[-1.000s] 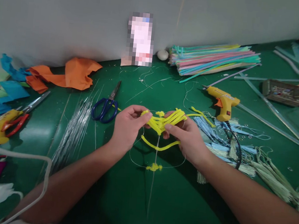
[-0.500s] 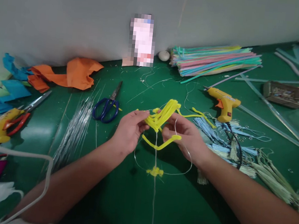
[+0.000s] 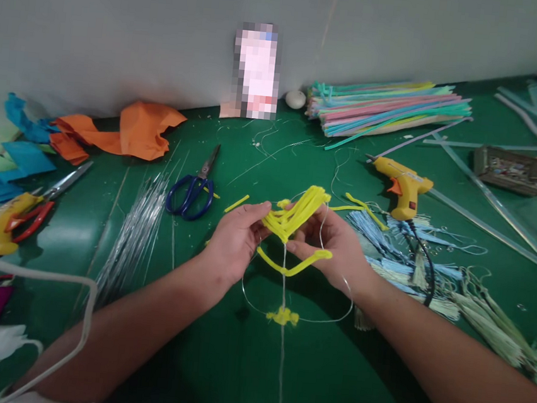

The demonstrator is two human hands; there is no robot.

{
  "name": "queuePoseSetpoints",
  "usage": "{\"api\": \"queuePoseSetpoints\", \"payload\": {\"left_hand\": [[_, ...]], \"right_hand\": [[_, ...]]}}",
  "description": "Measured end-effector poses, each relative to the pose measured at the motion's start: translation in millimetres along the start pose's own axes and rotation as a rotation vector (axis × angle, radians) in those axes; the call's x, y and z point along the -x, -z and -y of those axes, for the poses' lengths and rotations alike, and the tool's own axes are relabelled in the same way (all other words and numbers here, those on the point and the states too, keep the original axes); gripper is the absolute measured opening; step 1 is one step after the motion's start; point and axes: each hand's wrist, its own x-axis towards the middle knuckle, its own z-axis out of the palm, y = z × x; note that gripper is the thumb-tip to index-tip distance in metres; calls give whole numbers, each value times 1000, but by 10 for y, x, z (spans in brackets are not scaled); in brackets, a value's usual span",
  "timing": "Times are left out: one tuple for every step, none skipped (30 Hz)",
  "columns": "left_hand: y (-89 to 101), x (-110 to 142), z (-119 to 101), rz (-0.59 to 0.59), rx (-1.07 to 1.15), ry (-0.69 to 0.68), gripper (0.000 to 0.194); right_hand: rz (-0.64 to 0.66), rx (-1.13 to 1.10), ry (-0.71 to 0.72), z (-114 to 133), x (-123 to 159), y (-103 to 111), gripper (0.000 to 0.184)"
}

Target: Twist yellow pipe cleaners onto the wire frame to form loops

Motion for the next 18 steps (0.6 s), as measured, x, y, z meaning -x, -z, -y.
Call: {"api": "queuePoseSetpoints", "payload": {"left_hand": [[-4, 2, -1, -19, 5, 9, 9], [-7, 3, -1, -42, 13, 18, 8], [-9, 4, 1, -64, 21, 29, 7], [-10, 4, 5, -80, 27, 40, 6], [-10, 6, 9, -89, 32, 48, 6], [-10, 7, 14, -91, 36, 55, 7], [-11, 9, 19, -86, 40, 60, 7], [-12, 12, 22, -78, 41, 65, 9], [-13, 15, 26, -70, 41, 68, 10], [-14, 17, 29, -66, 39, 70, 12], [-14, 20, 33, -66, 34, 69, 13], [-14, 22, 38, -66, 27, 64, 12], [-11, 24, 43, -66, 20, 54, 11], [-7, 24, 49, -62, 13, 42, 10], [-1, 24, 57, -57, 3, 29, 10], [6, 23, 64, -51, -12, 17, 12], [16, 20, 71, -46, -31, 5, 14], [26, 17, 78, -42, -54, -7, 16]], "right_hand": [[13, 14, -4, -3, 2, 3, 55], [24, 28, -7, -7, 4, 5, 57], [30, 39, -6, -11, 6, 6, 59], [31, 50, 1, -14, 8, 5, 59], [29, 62, 8, -15, 11, 3, 59], [21, 75, 17, -13, 13, -1, 58], [10, 89, 24, -10, 16, -5, 57], [-2, 101, 32, -4, 19, -10, 55], [-16, 112, 37, 2, 22, -14, 53], [-29, 123, 41, 8, 24, -18, 51], [-40, 134, 46, 13, 26, -21, 49], [-47, 142, 52, 17, 26, -23, 46], [-53, 146, 56, 19, 25, -24, 45], [-60, 144, 59, 19, 24, -24, 43], [-67, 135, 59, 18, 22, -24, 42], [-73, 121, 58, 17, 20, -23, 42], [-78, 106, 54, 15, 19, -22, 42], [-82, 92, 49, 14, 19, -21, 43]]}}
